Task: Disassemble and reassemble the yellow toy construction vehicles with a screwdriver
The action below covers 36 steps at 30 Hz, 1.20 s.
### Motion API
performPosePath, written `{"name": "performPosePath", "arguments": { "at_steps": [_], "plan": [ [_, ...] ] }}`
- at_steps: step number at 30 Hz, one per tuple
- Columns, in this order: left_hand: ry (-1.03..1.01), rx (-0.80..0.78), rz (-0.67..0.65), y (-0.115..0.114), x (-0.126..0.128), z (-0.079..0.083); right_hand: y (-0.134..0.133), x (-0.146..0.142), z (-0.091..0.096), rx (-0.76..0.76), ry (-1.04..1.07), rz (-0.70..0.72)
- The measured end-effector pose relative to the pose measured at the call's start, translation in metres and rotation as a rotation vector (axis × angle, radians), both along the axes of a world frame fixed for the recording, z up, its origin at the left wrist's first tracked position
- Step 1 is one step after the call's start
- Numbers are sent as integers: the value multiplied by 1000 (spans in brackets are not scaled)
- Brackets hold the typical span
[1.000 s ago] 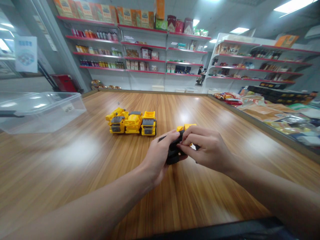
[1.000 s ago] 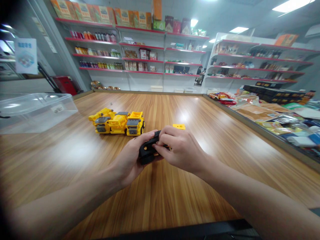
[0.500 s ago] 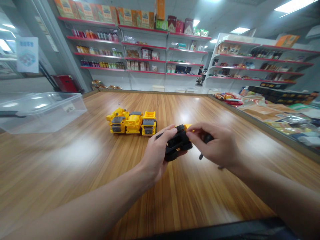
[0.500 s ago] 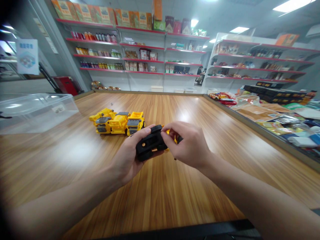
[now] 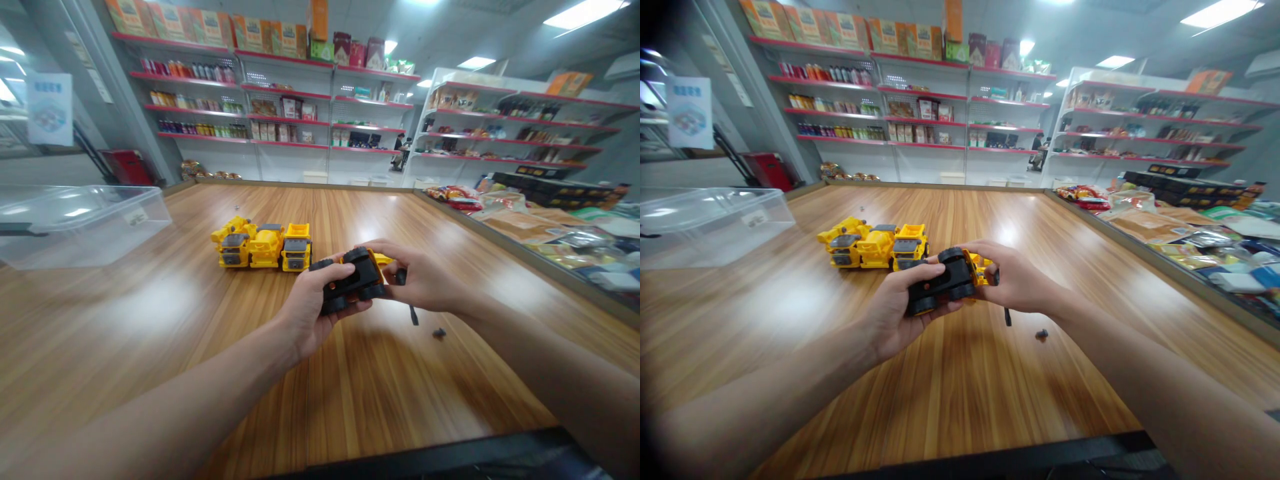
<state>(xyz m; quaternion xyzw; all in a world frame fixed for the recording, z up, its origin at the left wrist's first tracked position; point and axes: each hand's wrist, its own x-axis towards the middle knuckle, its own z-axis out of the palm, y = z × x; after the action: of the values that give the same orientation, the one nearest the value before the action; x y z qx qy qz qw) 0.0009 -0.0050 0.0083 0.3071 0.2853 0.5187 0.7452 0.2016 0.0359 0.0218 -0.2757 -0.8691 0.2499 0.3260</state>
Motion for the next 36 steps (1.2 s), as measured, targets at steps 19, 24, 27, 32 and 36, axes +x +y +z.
{"name": "performPosePath", "arguments": {
  "at_steps": [19,24,27,32,36],
  "plan": [
    [123,-142,-94,9,-8,4,11,8,-6,-408,102,-74],
    [149,-200,-78,13,-10,4,11,7,-3,-494,132,-70],
    [146,-205,-93,15,-12,5,10,6,-1,-503,143,-80],
    [135,-212,-119,19,-15,7,9,6,0,-480,139,-137],
    [143,-221,-149,19,-15,9,9,6,1,-485,133,-149]
  ]
}}
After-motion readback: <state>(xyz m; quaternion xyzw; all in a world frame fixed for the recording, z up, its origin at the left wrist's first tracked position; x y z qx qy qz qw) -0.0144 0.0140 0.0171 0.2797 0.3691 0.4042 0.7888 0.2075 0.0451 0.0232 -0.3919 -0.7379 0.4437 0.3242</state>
